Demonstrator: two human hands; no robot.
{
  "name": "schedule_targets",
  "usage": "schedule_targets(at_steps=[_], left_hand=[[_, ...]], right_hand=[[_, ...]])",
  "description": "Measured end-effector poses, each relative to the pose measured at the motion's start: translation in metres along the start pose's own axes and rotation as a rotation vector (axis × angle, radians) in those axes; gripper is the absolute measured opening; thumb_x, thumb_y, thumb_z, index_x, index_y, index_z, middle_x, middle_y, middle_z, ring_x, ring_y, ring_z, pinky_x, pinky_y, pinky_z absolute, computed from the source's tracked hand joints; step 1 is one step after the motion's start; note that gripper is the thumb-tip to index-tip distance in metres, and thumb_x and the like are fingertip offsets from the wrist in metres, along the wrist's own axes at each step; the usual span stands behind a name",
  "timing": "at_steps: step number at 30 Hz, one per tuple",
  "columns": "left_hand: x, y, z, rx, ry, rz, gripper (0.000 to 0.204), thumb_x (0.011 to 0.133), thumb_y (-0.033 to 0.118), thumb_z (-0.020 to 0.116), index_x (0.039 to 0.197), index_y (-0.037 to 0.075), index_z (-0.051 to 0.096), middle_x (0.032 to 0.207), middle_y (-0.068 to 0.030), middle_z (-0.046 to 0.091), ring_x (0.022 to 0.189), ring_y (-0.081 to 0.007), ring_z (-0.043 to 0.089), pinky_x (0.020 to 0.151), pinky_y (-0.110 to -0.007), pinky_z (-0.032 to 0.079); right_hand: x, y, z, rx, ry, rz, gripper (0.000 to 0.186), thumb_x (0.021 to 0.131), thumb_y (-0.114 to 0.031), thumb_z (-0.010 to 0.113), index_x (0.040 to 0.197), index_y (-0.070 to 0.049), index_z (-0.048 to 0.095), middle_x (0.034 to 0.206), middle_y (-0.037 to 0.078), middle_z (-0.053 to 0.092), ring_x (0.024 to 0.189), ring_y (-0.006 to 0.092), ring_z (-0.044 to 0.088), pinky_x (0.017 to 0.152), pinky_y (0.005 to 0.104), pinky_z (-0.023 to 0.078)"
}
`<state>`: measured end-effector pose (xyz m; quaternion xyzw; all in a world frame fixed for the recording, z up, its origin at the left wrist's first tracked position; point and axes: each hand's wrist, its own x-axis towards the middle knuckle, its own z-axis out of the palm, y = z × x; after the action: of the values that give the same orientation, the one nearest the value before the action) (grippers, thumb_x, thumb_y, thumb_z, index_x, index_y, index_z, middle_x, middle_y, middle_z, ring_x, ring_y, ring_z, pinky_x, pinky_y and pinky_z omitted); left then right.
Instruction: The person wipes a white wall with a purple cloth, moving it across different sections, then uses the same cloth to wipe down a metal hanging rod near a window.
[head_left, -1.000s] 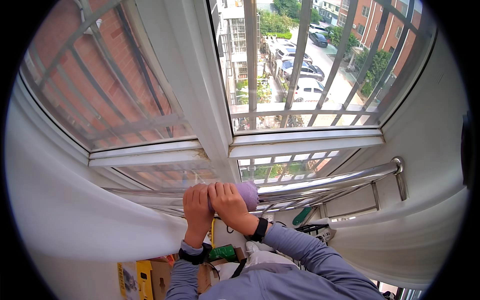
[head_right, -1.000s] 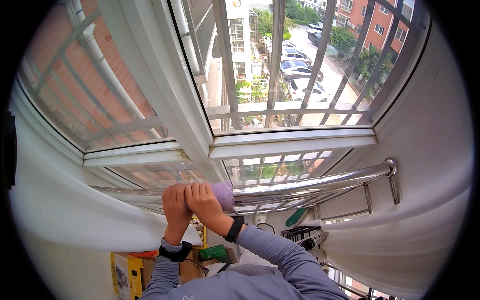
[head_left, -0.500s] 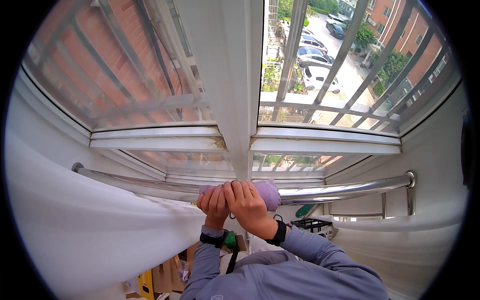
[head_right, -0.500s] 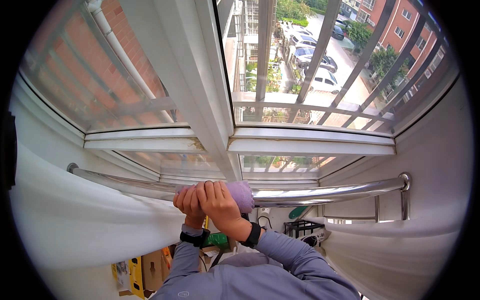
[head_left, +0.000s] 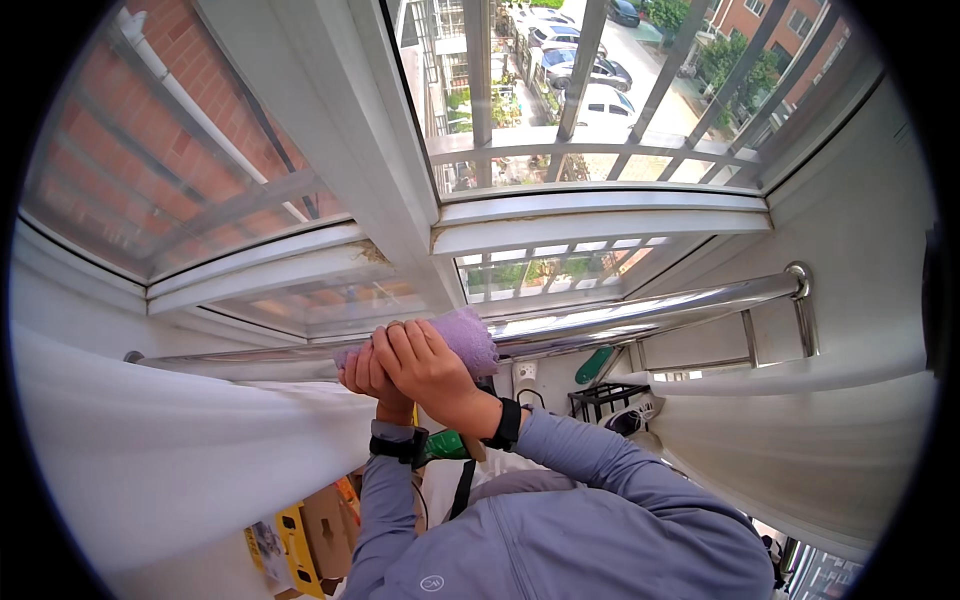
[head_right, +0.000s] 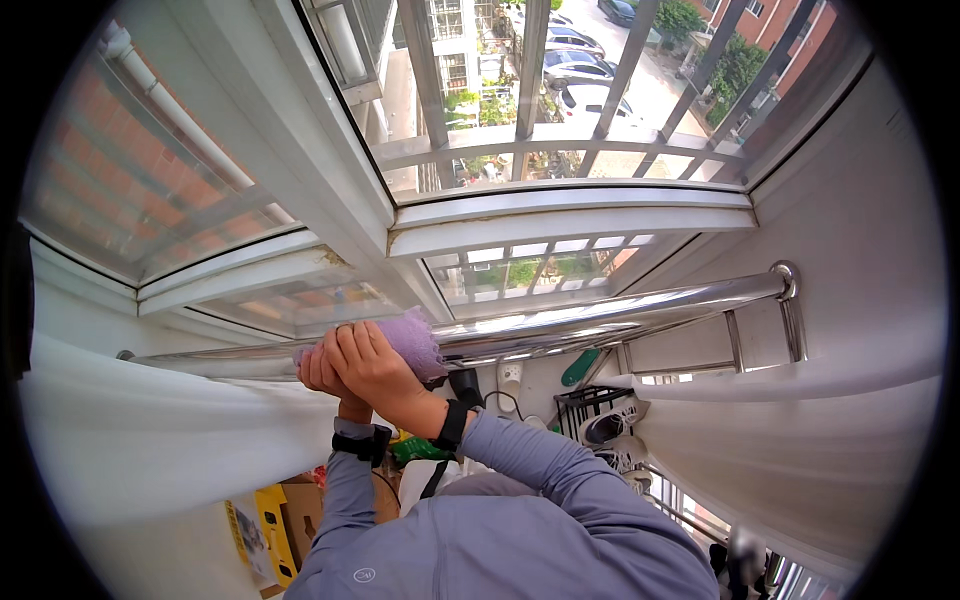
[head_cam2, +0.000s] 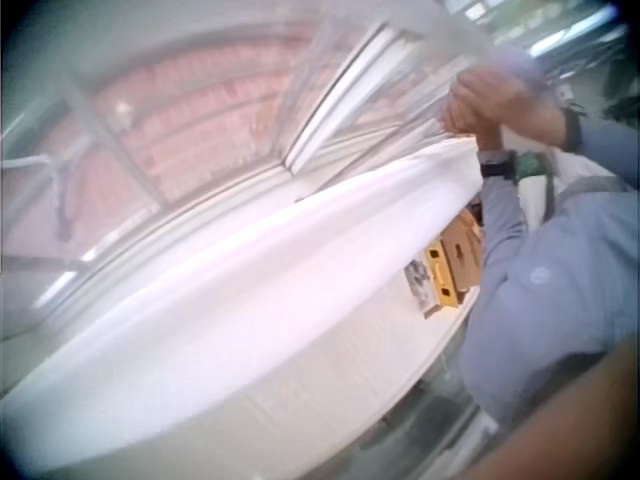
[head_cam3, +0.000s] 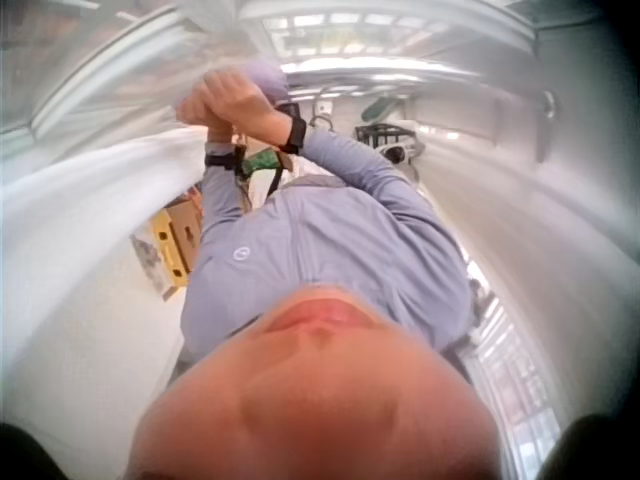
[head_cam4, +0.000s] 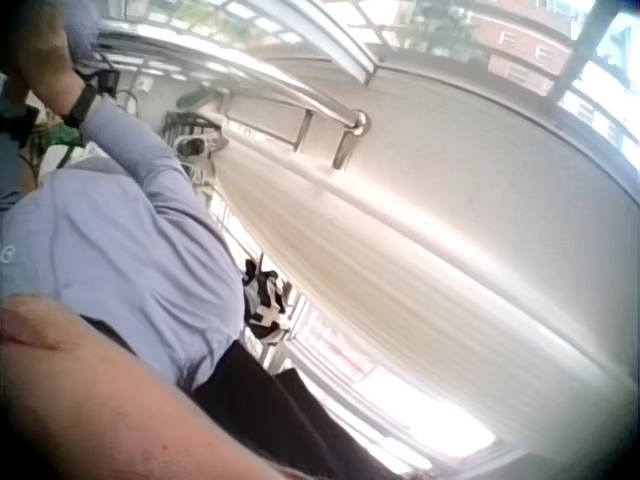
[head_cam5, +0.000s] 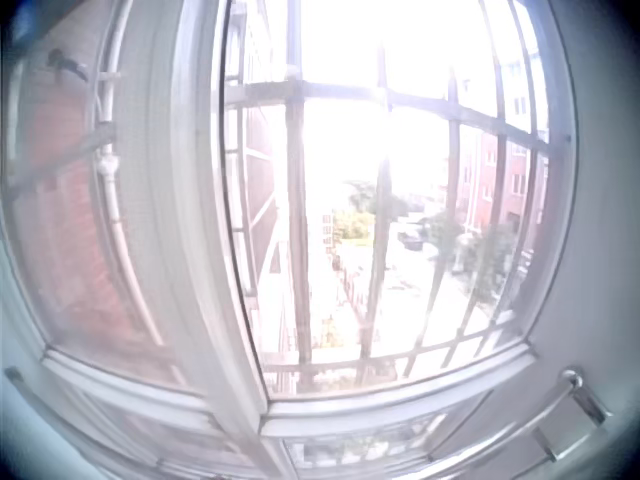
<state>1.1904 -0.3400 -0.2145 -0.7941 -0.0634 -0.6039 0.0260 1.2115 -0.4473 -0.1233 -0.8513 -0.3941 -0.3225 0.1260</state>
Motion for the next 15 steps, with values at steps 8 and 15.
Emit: schedule_targets(at_steps=[8,15], left_hand=[[0.036,0.045,-0.043,-0.295,-0.373,-0.057,0.056,0.080,0.030,0.069,0.122,0.008,0.040,0.124,-0.0096,0.047,0.120,-0.0295,0.040,0.105,-0.049,0.025],[0.059,0.164,-0.035,-0.492,-0.708,0.103,0.057,0.076,0.016,0.057,0.129,0.003,0.042,0.135,-0.0116,0.044,0.128,-0.0312,0.036,0.105,-0.046,0.022]], right_hand=[[-0.037,0.034,-0.025,0.166,-0.001,-0.008,0.051,0.080,-0.015,0.052,0.129,-0.003,0.046,0.127,0.011,0.049,0.120,0.0251,0.047,0.103,0.0348,0.037],[-0.107,0.130,-0.084,0.036,-0.168,0.230,0.054,0.083,-0.015,0.048,0.136,-0.007,0.040,0.141,0.008,0.041,0.130,0.0222,0.038,0.109,0.0342,0.027]])
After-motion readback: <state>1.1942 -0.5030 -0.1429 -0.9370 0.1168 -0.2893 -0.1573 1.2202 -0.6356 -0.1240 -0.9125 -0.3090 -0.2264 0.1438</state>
